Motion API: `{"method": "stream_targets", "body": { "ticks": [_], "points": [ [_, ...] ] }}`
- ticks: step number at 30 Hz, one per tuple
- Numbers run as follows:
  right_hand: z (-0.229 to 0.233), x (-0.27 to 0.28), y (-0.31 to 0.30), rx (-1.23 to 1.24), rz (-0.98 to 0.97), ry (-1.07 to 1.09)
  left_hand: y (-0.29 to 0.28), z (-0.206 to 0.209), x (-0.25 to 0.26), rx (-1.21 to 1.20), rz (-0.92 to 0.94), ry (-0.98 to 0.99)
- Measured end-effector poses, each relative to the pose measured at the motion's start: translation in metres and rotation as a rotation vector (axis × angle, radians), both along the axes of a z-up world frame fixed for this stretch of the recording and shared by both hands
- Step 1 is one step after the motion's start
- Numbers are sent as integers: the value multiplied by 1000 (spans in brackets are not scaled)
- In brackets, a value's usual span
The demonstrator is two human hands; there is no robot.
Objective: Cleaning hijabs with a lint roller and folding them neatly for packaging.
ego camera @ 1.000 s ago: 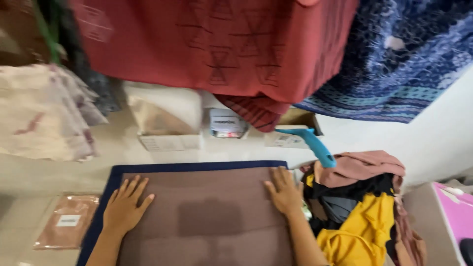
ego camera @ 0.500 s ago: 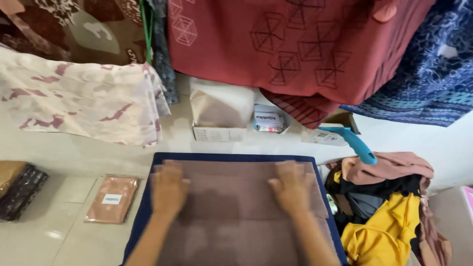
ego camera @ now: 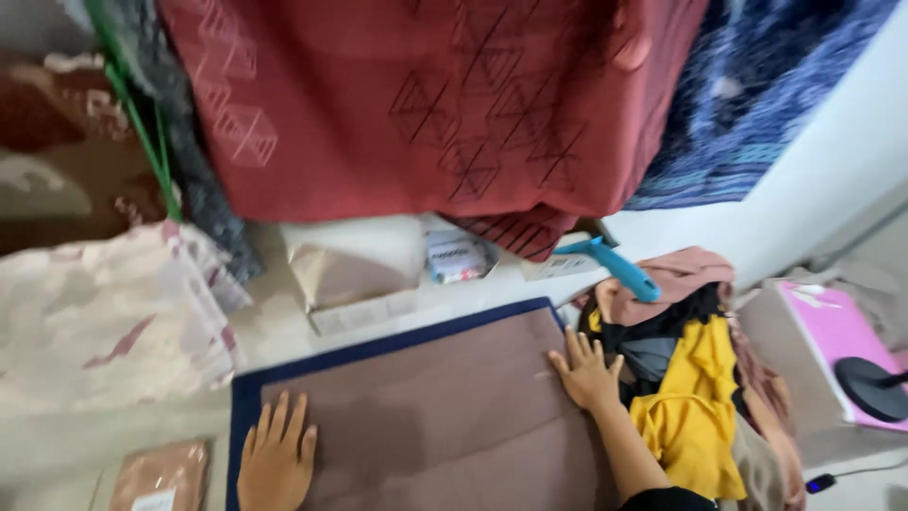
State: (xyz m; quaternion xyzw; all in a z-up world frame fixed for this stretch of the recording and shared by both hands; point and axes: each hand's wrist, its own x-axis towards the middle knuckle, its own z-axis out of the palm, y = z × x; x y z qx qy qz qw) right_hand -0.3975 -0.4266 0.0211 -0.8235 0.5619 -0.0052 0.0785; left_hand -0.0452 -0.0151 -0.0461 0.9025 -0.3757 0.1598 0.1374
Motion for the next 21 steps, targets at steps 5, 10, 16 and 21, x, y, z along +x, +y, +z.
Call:
{"method": "stream_targets", "body": {
  "ticks": [5,10,16,21],
  "points": [
    [26,-25,-36,100,66,-266,-7,-39,15,60,98,-55],
    [185,-56,-3,-102,-13,-1106,0,-1,6,-34,18,-100],
    [270,-21,22,-276,144,-753,19,49,-29,-329,-164,-174],
    [222,14,-55,-240,189,-153,38,55,-78,-130,-113,22]
  ]
}}
